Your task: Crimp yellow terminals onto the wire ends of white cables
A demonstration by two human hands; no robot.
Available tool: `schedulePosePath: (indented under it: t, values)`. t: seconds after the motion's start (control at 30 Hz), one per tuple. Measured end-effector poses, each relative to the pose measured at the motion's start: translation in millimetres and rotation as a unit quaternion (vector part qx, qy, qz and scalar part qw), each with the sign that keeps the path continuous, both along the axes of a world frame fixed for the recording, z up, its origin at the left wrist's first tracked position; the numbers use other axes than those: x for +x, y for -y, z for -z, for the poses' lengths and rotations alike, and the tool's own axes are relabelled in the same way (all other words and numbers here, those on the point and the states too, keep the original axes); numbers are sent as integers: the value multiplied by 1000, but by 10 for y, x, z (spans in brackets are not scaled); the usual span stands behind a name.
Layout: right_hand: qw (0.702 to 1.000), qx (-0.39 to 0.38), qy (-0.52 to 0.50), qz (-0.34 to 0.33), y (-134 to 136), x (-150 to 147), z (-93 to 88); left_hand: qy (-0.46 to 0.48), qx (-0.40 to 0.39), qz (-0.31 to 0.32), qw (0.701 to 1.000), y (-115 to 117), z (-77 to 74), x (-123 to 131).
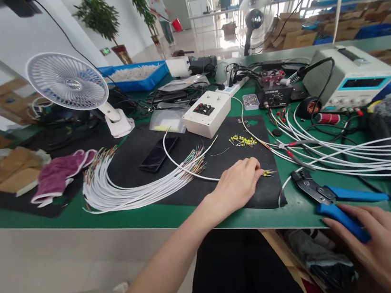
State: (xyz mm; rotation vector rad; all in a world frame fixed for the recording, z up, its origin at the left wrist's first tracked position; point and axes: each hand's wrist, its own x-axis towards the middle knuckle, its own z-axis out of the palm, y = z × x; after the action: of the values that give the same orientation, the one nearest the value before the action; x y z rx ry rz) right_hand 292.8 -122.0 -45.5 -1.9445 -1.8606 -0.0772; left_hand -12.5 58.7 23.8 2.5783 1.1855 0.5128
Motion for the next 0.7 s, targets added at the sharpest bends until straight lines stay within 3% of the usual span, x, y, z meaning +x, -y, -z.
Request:
schedulePosePath:
  t: [0.23, 0.37, 0.53, 0.7]
  values:
    - [998, -25, 59, 16, -104, -123, -53, 3, 2, -98, 995, -733, 123, -47]
    - [997, -31, 64, 24, -124, -187, -87, -5, -12, -115, 993, -975, 198, -12]
    - [998, -28, 54, 27, -88, -238, -93, 24, -14, -122, 992, -909, 181, 43]
    - [999, 32, -20, 34, 120, -198, -254, 129, -18, -127, 983, -471, 14, -72]
